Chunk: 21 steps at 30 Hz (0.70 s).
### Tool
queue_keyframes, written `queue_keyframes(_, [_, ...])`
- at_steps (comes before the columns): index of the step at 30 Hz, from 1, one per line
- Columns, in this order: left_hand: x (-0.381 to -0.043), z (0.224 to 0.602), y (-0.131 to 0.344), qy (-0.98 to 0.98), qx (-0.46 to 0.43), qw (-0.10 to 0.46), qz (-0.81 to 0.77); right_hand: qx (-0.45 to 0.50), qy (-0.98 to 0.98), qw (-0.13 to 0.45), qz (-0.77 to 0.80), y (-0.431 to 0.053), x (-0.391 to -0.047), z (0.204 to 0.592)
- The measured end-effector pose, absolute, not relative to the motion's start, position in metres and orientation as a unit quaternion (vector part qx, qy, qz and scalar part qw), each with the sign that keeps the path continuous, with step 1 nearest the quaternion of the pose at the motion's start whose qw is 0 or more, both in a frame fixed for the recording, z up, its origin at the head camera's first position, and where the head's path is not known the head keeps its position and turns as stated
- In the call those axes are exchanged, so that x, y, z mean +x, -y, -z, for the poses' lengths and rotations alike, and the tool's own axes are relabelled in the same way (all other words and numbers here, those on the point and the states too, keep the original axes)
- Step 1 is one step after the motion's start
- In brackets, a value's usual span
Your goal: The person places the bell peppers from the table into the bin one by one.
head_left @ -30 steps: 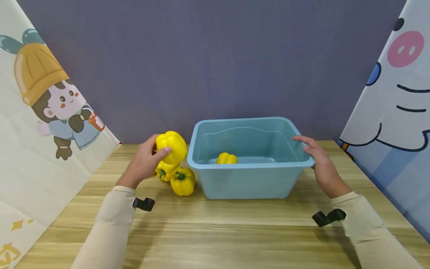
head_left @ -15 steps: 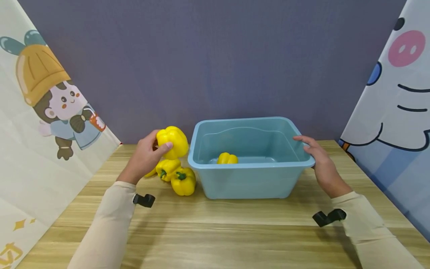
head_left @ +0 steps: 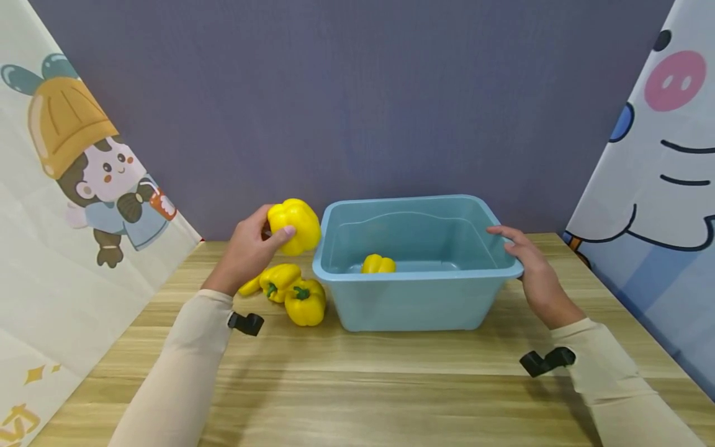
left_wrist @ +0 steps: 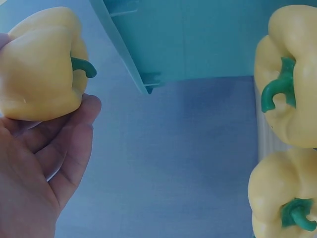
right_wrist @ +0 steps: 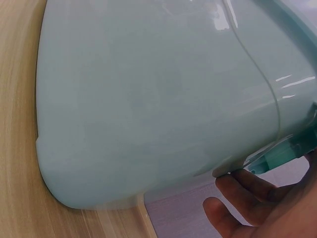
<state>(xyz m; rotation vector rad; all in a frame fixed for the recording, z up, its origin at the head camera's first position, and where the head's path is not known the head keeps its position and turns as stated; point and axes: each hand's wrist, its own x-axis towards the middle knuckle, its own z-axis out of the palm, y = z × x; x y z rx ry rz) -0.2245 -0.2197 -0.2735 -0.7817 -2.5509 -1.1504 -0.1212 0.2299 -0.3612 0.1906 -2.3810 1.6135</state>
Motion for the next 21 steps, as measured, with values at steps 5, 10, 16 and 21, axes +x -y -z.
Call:
queue_keyframes(5, [-0.225, 0.271, 0.215, 0.873, -0.275, 0.107, 0.388, 0.063, 0.82, 0.129, -0.554, -0.23, -0.121, 0.362])
queue_keyframes(10, [-0.225, 0.269, 0.212, 0.875, -0.274, 0.102, 0.385, 0.063, 0.82, 0.132, -0.553, -0.23, -0.122, 0.363])
queue_keyframes(16, [-0.225, 0.268, 0.209, 0.876, -0.275, 0.1, 0.383, 0.065, 0.819, 0.134, -0.555, -0.229, -0.121, 0.362])
queue_keyframes(21, [-0.225, 0.266, 0.205, 0.88, -0.276, 0.094, 0.376, 0.068, 0.819, 0.136, -0.554, -0.229, -0.121, 0.362])
